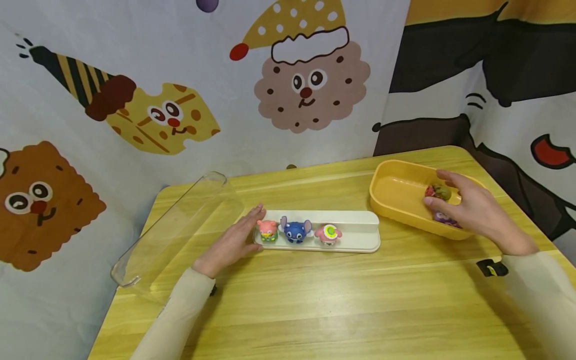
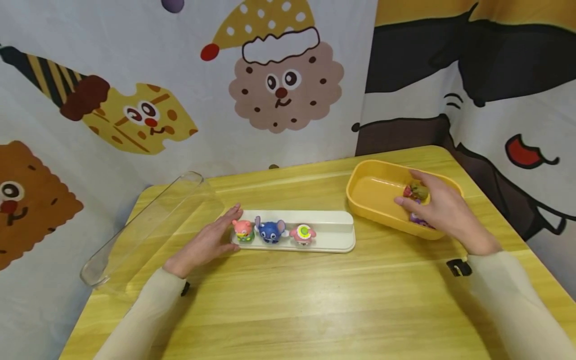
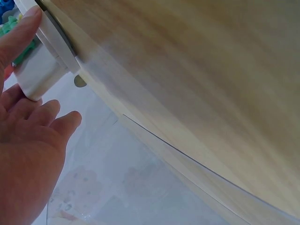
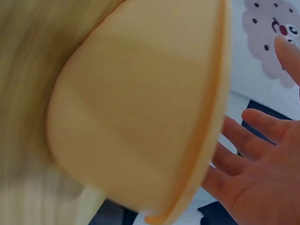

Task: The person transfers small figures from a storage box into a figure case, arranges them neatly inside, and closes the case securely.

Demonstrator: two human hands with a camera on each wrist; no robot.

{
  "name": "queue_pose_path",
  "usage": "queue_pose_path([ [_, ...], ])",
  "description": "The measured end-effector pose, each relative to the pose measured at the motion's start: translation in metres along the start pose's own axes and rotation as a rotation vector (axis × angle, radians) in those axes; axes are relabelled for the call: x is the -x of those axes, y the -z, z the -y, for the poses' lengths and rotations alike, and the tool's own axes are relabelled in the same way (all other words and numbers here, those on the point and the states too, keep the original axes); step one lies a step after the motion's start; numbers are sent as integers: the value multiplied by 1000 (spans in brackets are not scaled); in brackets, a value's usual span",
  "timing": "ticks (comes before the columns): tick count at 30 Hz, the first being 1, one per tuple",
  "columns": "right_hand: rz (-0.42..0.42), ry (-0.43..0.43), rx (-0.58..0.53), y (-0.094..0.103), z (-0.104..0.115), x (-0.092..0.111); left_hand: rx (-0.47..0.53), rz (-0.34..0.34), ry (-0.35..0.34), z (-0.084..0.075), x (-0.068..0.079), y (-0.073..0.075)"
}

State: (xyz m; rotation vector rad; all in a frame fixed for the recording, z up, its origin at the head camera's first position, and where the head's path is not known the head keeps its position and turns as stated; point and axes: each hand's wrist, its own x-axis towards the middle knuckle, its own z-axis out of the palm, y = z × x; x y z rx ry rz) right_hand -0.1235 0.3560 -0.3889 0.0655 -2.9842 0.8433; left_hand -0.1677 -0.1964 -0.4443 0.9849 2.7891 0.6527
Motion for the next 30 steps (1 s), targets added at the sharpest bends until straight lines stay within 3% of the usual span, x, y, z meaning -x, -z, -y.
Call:
queue_pose_path([
  [6, 62, -27, 1, 1, -15, -4, 3, -2, -2, 1, 0, 1],
  [12, 76, 3, 36, -1, -23, -8, -2, -2, -8, 1, 0, 1],
  [30, 124, -63, 143, -4, -23, -9, -2, -2, -2, -1, 0, 2],
])
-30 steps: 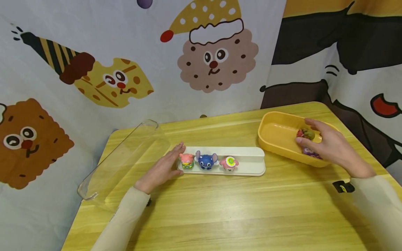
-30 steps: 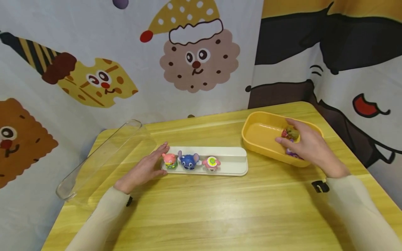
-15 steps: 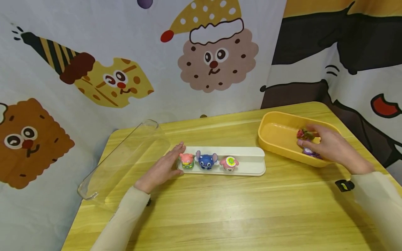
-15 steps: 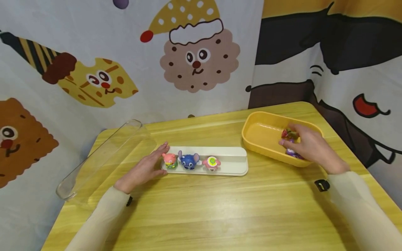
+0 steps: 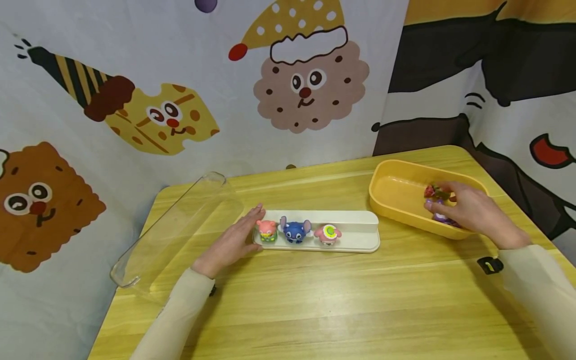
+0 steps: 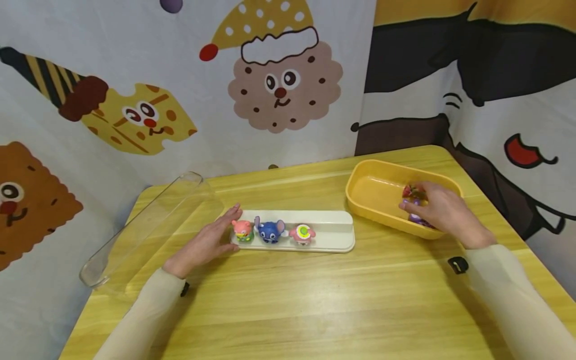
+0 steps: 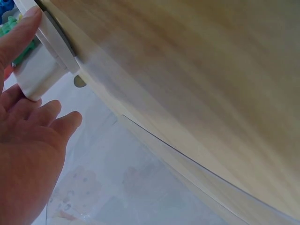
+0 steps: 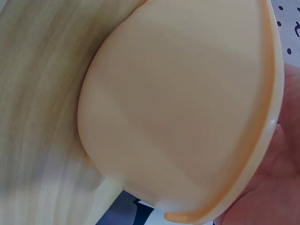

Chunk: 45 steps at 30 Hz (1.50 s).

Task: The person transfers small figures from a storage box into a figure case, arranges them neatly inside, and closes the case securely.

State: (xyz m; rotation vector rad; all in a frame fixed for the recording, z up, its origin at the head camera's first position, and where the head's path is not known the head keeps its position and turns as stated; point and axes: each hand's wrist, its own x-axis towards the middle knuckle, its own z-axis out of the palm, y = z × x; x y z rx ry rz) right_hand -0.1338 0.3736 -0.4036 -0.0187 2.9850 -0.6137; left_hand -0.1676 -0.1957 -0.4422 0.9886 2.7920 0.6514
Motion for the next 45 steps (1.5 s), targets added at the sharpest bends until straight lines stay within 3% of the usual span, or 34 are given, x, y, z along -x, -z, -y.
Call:
queue_pose_path([
  [13, 66, -38, 43, -1, -2, -2, -12, -2, -4, 2, 1, -1],
  [30, 143, -3, 24, -5, -4, -5, -4, 2, -1, 2, 1, -2],
  [37, 92, -4, -42, -4, -1, -2, -5, 1, -2, 1, 0, -2],
  [45, -57, 30, -105, -1, 7, 0, -7, 0, -5, 1, 0, -1],
])
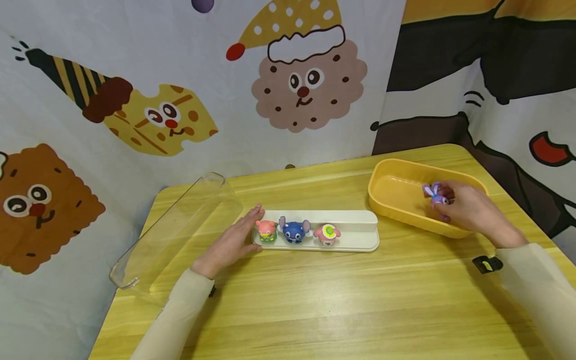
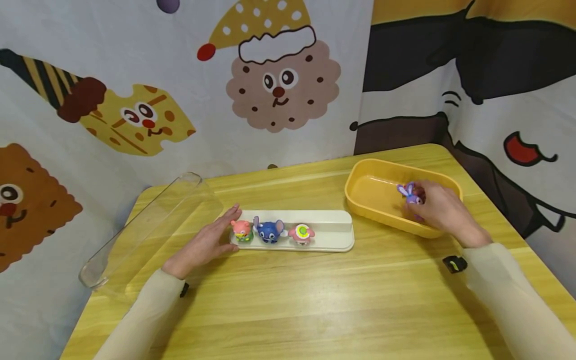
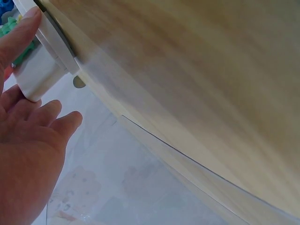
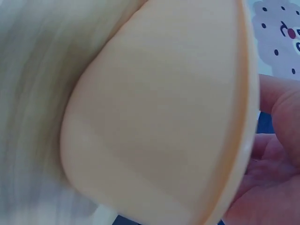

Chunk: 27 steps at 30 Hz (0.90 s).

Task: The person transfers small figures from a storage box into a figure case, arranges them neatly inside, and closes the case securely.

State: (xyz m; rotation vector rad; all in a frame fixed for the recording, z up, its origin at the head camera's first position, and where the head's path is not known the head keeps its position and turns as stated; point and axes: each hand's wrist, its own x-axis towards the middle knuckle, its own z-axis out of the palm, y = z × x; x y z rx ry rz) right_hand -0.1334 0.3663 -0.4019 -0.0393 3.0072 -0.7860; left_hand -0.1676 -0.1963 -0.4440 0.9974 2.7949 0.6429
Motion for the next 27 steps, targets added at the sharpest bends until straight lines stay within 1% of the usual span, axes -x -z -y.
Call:
queue_pose_path([
  [7, -67, -48, -83, 6, 10, 7, 4, 1, 5, 0, 0, 0],
  [11, -103, -51, -120, 8, 17, 10, -2, 0, 3, 0, 0, 0],
  [15, -137, -43, -160, 9, 25, 12, -7, 0, 1, 0, 0, -1],
  [22, -200, -29, -200, 7, 41, 17, 0, 2, 2, 0, 0, 0],
  [24, -200, -20, -223, 6, 47, 18, -1, 1, 3, 1, 0, 0],
  [27, -200, 15, -240, 3, 56, 20, -9, -1, 1, 1, 0, 0],
])
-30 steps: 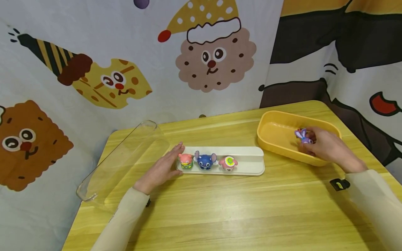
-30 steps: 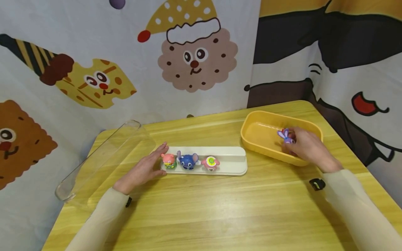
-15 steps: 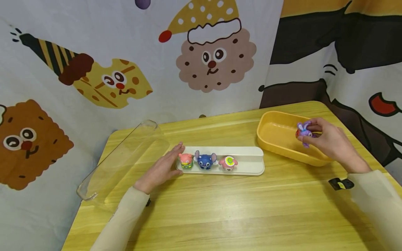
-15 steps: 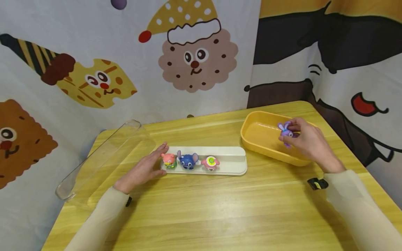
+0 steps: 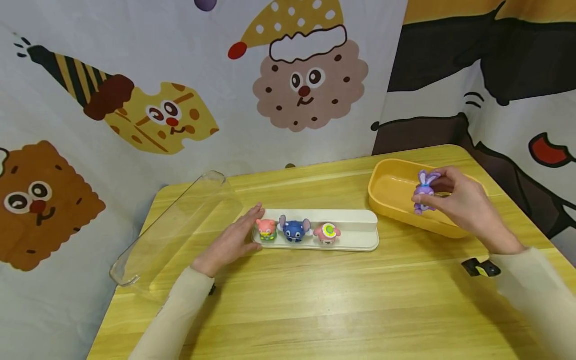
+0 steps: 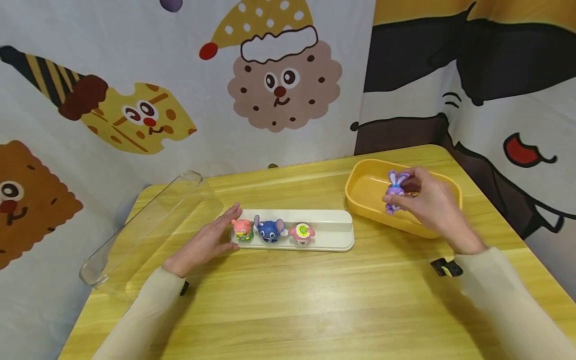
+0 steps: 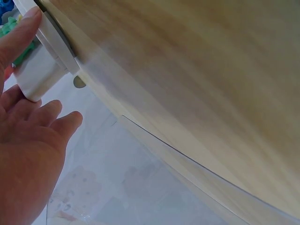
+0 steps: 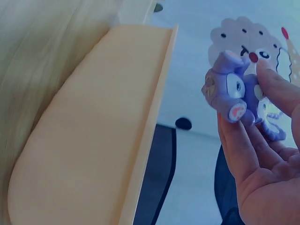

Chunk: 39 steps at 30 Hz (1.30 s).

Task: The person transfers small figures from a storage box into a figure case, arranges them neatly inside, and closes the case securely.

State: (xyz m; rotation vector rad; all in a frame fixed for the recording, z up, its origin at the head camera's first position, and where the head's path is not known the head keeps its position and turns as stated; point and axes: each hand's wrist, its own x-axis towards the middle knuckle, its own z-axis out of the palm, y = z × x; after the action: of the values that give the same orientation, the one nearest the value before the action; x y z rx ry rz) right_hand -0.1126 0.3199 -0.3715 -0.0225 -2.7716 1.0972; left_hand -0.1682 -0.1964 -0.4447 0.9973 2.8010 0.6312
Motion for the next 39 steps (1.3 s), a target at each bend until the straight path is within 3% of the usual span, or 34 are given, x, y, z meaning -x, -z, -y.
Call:
queue_pose_path([
  [7, -7, 130, -24, -13, 16, 5, 2, -4, -10, -1, 0, 1],
  [16, 58, 257, -114, -34, 33, 10, -1, -2, -5, -1, 1, 1],
  [24, 94, 280, -156, -52, 46, 14, 2, 2, 0, -2, 1, 2],
  [35, 35, 337, -118, -82, 53, 19, -8, 5, -6, -1, 0, 2],
  [39, 60, 315, -119, -88, 56, 21, -7, 4, -9, -1, 1, 3],
])
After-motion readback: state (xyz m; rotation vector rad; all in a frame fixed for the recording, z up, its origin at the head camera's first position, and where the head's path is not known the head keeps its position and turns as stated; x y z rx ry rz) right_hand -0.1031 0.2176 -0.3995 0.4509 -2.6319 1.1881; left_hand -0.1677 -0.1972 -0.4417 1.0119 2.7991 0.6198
